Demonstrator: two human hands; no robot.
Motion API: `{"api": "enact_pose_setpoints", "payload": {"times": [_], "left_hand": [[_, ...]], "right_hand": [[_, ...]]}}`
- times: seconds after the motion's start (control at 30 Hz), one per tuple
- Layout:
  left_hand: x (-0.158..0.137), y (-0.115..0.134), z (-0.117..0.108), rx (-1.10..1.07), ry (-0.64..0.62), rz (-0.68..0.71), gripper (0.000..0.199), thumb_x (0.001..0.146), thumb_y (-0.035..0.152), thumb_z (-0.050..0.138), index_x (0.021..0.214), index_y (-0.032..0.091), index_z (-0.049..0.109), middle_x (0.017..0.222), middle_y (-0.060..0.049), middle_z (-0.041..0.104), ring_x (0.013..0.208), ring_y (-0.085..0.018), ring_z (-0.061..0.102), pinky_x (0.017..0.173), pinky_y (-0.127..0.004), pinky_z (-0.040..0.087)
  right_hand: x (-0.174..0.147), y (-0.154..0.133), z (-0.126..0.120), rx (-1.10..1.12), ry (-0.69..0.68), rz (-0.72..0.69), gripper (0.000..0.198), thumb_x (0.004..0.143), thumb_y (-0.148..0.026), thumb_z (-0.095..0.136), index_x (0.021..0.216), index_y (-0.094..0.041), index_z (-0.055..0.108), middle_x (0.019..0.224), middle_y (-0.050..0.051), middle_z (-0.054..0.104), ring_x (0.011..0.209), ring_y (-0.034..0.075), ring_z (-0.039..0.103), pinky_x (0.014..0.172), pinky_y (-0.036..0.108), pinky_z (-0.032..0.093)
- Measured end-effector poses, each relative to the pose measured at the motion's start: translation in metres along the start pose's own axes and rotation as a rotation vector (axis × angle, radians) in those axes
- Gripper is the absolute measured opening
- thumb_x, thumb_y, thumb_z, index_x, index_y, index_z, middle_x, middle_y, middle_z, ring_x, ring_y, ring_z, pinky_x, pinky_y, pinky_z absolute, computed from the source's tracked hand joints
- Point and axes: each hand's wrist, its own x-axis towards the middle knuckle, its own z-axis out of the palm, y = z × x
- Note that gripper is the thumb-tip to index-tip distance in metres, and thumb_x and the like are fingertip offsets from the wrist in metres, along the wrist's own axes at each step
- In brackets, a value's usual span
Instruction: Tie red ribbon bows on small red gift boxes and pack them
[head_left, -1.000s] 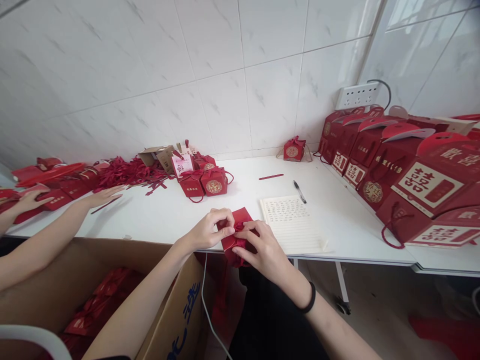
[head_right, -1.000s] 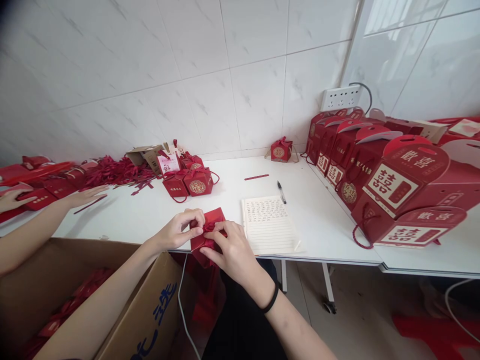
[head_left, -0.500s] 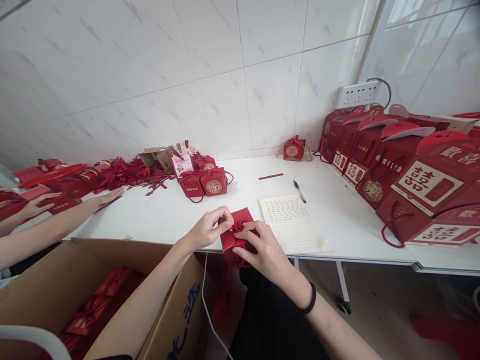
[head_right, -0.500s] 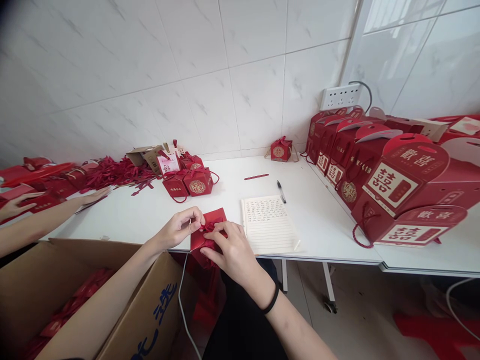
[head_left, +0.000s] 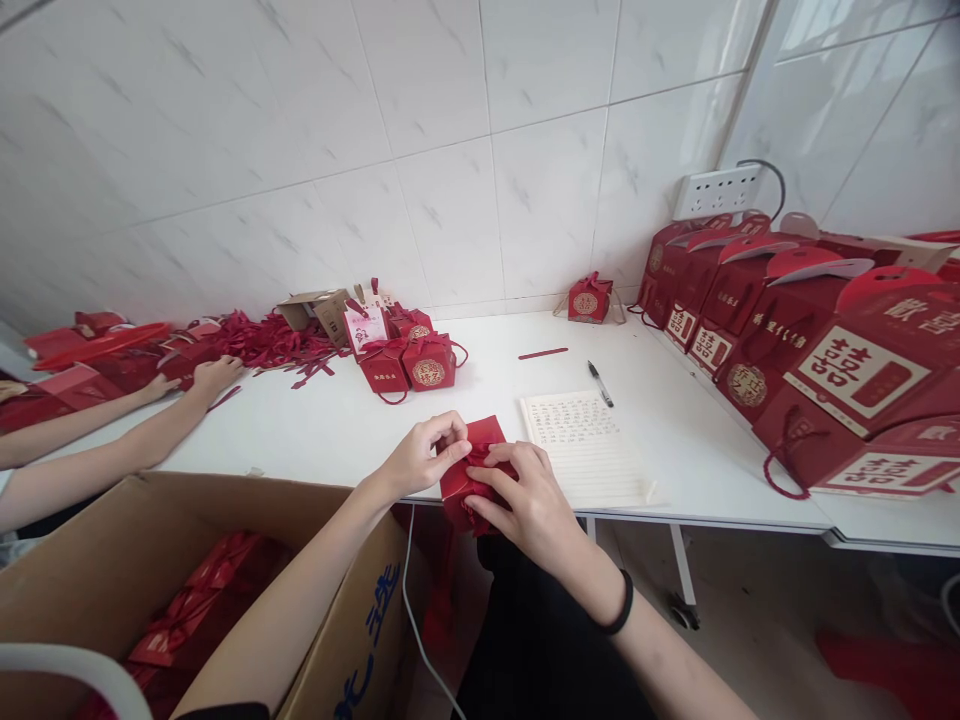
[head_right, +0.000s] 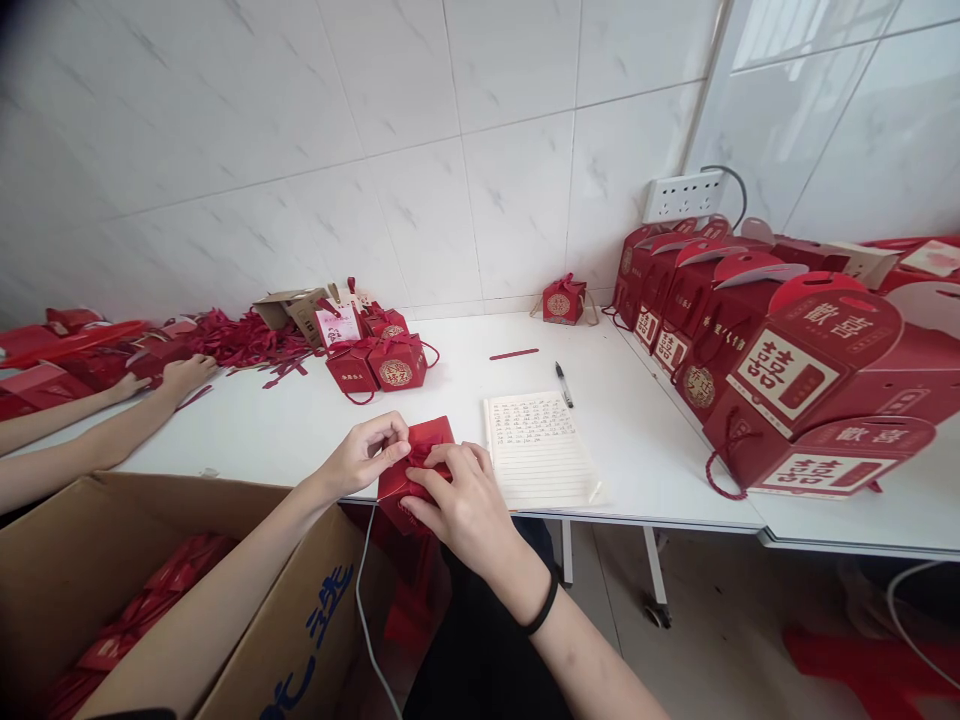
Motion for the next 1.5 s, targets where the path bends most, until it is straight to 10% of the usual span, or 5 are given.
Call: {"api": "enact_pose_setpoints", "payload": {"times": [0.73, 1.0, 1.2, 1.33, 1.5], "left_hand": [[-0.016, 0.008, -0.008, 0.172, 0.304, -0.157, 0.025, 0.08, 0.038, 0.05, 0.096, 0.019, 0.051, 0.1, -0.004, 0.053, 0.085, -0.016, 0.052, 0.078, -0.031, 0.042], [-0.029, 0.016, 0.005, 0.163, 0.26, -0.36, 0.029, 0.083, 0.045, 0.046, 0.072, 0.018, 0.049, 0.078, 0.0, 0.053, 0.071, -0.014, 0.05, 0.066, -0.028, 0.04], [-0.024, 0.009, 0.006, 0.013, 0.29, -0.383, 0.03, 0.08, 0.045, 0.048, 0.068, 0.018, 0.046, 0.07, 0.002, 0.051, 0.068, -0.014, 0.048, 0.067, -0.028, 0.039], [-0.022, 0.007, 0.009, 0.001, 0.307, -0.382, 0.03, 0.08, 0.044, 0.047, 0.066, 0.018, 0.045, 0.067, 0.002, 0.05, 0.065, -0.013, 0.048, 0.066, -0.028, 0.039], [-0.023, 0.005, 0.01, 0.008, 0.35, -0.39, 0.032, 0.081, 0.045, 0.045, 0.064, 0.018, 0.044, 0.064, 0.003, 0.048, 0.062, -0.013, 0.046, 0.062, -0.026, 0.036]], "right_hand": [[0.005, -0.004, -0.008, -0.132, -0.056, -0.018, 0.021, 0.088, -0.026, 0.056, 0.107, -0.017, 0.059, 0.098, 0.009, 0.057, 0.096, 0.022, 0.053, 0.095, 0.047, 0.033], [0.011, -0.021, -0.022, -0.082, -0.001, -0.113, 0.018, 0.091, -0.029, 0.049, 0.103, -0.016, 0.056, 0.088, 0.007, 0.06, 0.087, 0.021, 0.055, 0.091, 0.044, 0.033], [0.045, 0.018, -0.024, 0.003, -0.058, 0.406, 0.044, 0.092, -0.044, 0.035, 0.055, -0.02, 0.036, 0.052, 0.0, 0.043, 0.052, 0.014, 0.038, 0.053, 0.028, 0.03], [0.064, 0.032, -0.014, 0.12, -0.382, 0.613, 0.047, 0.084, -0.052, 0.045, 0.052, -0.019, 0.037, 0.049, -0.003, 0.042, 0.048, 0.012, 0.036, 0.049, 0.025, 0.026], [0.059, 0.034, -0.01, 0.403, -0.355, 0.699, 0.038, 0.077, -0.05, 0.051, 0.058, -0.017, 0.046, 0.055, -0.003, 0.045, 0.053, 0.011, 0.04, 0.052, 0.024, 0.029]]}}
